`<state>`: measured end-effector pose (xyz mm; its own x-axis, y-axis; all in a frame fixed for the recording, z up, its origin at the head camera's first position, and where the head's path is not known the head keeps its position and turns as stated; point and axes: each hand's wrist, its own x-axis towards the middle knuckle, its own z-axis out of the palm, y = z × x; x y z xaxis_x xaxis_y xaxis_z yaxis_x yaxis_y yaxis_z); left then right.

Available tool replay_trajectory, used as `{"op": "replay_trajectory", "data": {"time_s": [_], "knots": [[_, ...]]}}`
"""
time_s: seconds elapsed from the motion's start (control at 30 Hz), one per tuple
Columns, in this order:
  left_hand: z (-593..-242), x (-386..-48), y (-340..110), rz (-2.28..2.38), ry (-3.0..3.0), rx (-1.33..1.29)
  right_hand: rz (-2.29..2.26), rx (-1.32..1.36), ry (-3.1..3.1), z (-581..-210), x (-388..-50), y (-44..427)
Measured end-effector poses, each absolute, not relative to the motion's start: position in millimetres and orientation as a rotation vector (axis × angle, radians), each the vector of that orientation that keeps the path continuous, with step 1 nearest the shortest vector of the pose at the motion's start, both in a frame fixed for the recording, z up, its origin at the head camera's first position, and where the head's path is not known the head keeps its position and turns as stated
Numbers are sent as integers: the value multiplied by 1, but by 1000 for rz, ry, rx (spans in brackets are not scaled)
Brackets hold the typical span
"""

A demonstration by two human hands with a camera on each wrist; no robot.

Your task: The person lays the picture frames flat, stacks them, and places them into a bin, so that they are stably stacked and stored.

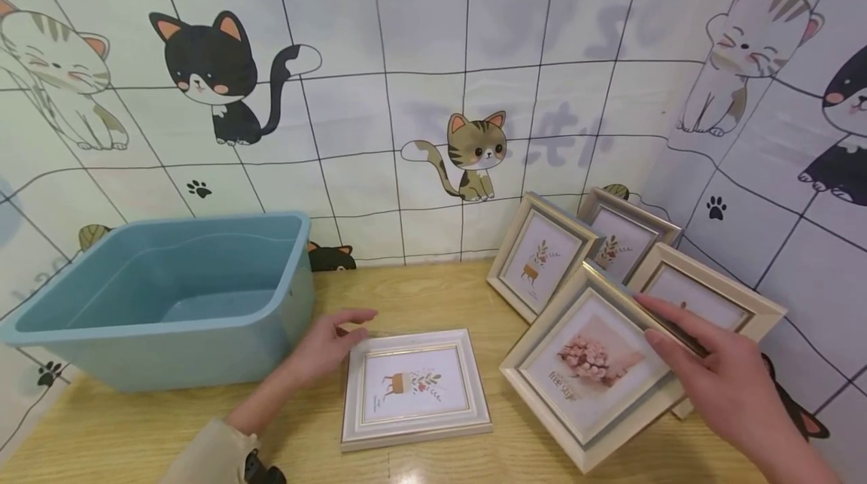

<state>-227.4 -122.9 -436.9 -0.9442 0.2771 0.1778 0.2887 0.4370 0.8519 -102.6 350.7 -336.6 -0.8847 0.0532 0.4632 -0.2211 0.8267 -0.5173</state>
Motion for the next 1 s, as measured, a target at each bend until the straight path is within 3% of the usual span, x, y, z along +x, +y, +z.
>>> {"op": "replay_trajectory", "data": {"time_s": [0.27,0.7,1.0], "knots": [[-402,-210,-109,-1571,-2445,-688,1155,137,-2530,-346,-111,324],[-363,-169,-73,-1618,-2138,-1131,1773,503,-2204,-363,-121,264],[-362,-163,-69,-1725,-2128,-1213,1722,649,-2187,-369,-122,230]]}}
